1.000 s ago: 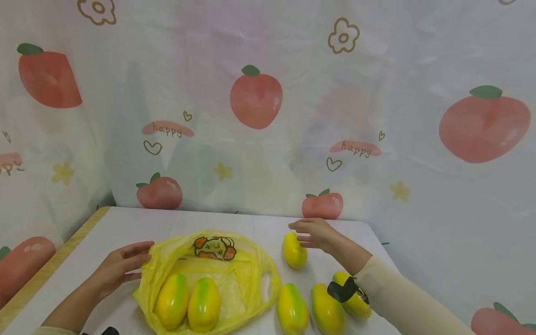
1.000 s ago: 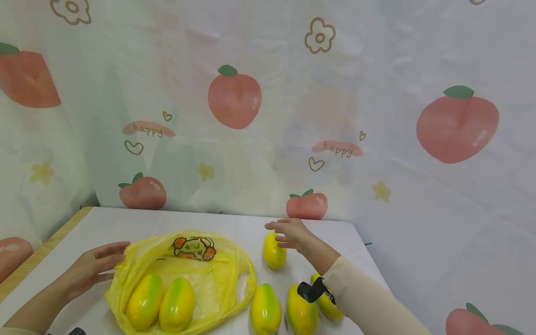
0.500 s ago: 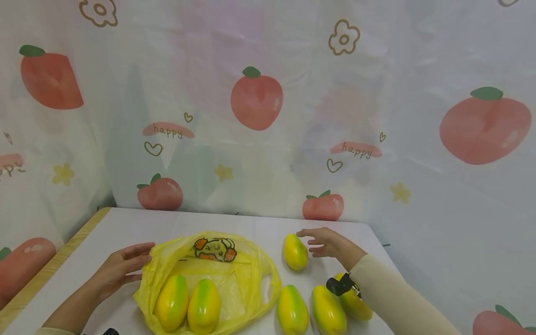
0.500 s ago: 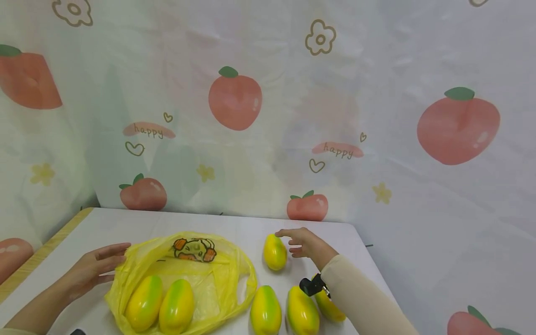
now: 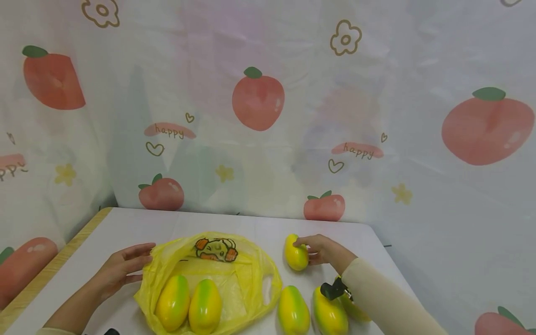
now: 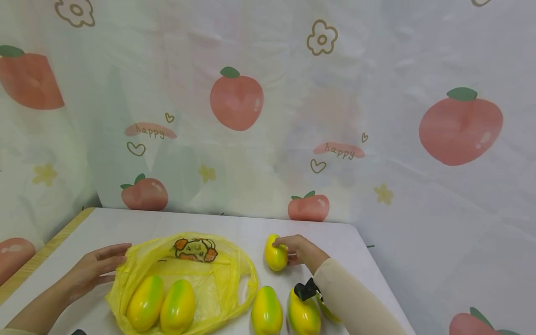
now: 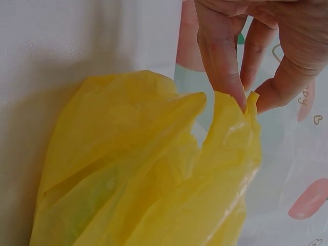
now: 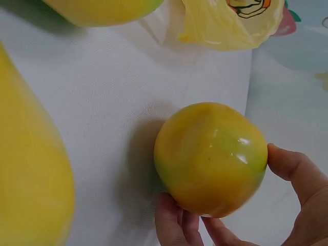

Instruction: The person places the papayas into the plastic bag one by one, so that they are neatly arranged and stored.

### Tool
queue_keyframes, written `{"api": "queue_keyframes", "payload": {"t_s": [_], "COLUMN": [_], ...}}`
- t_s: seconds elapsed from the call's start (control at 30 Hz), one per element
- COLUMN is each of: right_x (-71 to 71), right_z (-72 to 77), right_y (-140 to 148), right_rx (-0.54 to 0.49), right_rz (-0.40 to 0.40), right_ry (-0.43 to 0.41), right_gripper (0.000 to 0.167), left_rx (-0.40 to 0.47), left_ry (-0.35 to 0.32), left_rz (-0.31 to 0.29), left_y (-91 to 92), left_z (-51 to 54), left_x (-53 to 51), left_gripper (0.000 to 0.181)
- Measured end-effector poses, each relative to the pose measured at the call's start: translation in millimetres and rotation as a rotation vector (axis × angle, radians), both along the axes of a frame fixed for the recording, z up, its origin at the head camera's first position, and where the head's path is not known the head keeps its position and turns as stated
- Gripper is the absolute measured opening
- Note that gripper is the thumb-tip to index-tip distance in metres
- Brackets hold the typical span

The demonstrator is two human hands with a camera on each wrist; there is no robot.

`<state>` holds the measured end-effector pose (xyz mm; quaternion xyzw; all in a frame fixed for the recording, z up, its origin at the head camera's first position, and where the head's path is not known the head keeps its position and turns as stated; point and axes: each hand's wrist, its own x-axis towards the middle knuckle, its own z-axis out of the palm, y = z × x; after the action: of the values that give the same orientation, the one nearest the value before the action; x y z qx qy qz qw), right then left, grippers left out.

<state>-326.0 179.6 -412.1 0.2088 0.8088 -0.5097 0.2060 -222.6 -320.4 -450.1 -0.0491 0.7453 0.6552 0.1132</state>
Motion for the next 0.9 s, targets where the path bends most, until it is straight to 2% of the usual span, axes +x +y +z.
{"api": "queue_keyframes", "payload": {"t_s": [0.23, 0.57, 0.9], "right_x": [-2.7, -0.5, -0.4], "right_z": [-5.8, -7.4, -8.3], "right_y": [0.2, 0.5, 0.6], "right_rx": [0.019, 0.05, 0.012], "right_rz": [-0.012, 0.018, 0.003], "right_ry": [-0.018, 0.011, 0.009], "right_gripper": [0.077, 0.079, 0.08], "left_rx": [-0.017, -0.002, 0.01], "left_ry": [0.004, -0.003, -0.013], "left_rz": [-0.001, -0.003, 0.008], "left_y": [-0.3, -0.9, 0.1], "left_z": [0.0, -0.8, 0.2], "left_x": [-0.3, -0.1, -0.5], "left_gripper": [0.065, 0.064, 0.063]}}
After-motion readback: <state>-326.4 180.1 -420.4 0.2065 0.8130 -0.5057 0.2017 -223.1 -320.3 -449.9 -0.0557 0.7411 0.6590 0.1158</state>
